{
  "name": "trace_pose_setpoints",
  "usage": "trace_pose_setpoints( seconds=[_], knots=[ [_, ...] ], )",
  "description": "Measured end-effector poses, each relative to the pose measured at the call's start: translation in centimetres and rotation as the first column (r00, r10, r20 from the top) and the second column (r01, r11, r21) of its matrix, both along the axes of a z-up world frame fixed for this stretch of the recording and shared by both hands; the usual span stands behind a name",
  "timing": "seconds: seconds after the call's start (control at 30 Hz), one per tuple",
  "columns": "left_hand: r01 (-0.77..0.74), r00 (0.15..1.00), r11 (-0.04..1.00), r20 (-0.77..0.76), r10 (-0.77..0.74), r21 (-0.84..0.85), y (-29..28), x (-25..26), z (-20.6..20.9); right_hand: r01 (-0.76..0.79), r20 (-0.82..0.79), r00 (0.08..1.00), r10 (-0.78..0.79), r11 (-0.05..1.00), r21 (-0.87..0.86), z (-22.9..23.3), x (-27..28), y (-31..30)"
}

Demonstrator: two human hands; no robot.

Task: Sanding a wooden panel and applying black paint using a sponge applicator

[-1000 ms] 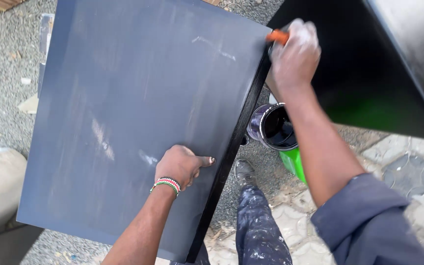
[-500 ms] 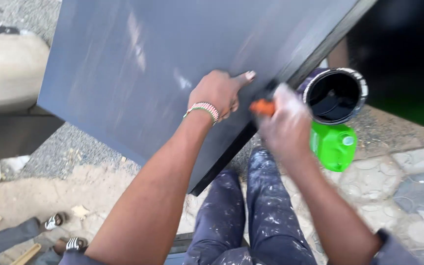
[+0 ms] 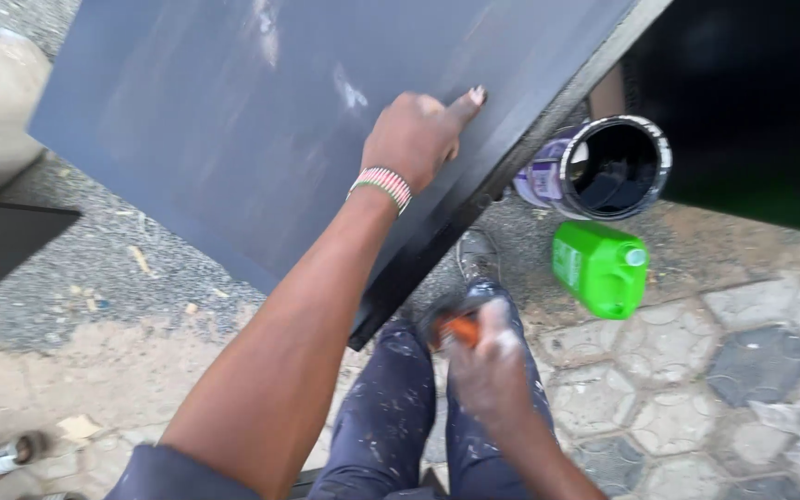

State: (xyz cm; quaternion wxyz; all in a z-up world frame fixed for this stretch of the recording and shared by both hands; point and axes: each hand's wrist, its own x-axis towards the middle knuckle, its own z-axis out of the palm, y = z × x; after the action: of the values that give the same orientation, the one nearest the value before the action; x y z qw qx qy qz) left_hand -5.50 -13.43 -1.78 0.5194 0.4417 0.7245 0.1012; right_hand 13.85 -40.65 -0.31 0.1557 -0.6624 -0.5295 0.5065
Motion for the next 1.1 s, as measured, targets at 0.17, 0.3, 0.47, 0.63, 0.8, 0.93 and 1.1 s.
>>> trace_pose_setpoints(
  seconds=[0.17, 0.3, 0.47, 0.63, 0.8, 0.93, 1.1],
  knots=[
    [-0.230, 0.784, 0.973, 0.587, 0.201, -0.027, -18.1, 6.5, -2.8, 0.274, 0.479, 0.872, -0.100, 0.911, -0.309, -2.2, 11.1, 8.1],
    [-0.293, 0.651, 0.819, 0.524, 0.549, -0.493, -26.7, 12.8, -6.6, 0.284, -0.115, 0.941, -0.317, 0.929, -0.237, -8.0, 17.8, 10.3],
    [-0.208, 0.950, 0.897, 0.136, 0.280, -0.390, -29.1, 15.5, -7.8, 0.268, -0.073, 0.945, -0.318, 0.885, -0.381, -12.5, 22.8, 13.7],
    [-0.297, 0.879, 0.921, 0.304, 0.367, -0.253, -25.4, 19.0, -9.8, 0.230, -0.127, 0.950, -0.285, 0.914, -0.333, -15.9, 25.2, 17.8],
    [-0.368, 0.813, 0.886, 0.365, 0.453, -0.282, -21.7, 23.2, -11.4, 0.019, 0.510, 0.859, 0.047, 0.992, -0.124, -19.1, 25.4, 22.6],
    [-0.312, 0.810, 0.870, 0.372, 0.453, -0.382, -19.5, 25.7, -11.6, -0.252, 0.563, 0.811, 0.163, 0.964, 0.084, -25.2, 24.7, 26.3],
    [-0.272, 0.845, 0.894, 0.356, 0.398, -0.355, -18.2, 26.2, -12.5, -0.248, 0.638, 0.722, 0.267, 0.961, -0.121, -29.4, 24.1, 28.0]
  ],
)
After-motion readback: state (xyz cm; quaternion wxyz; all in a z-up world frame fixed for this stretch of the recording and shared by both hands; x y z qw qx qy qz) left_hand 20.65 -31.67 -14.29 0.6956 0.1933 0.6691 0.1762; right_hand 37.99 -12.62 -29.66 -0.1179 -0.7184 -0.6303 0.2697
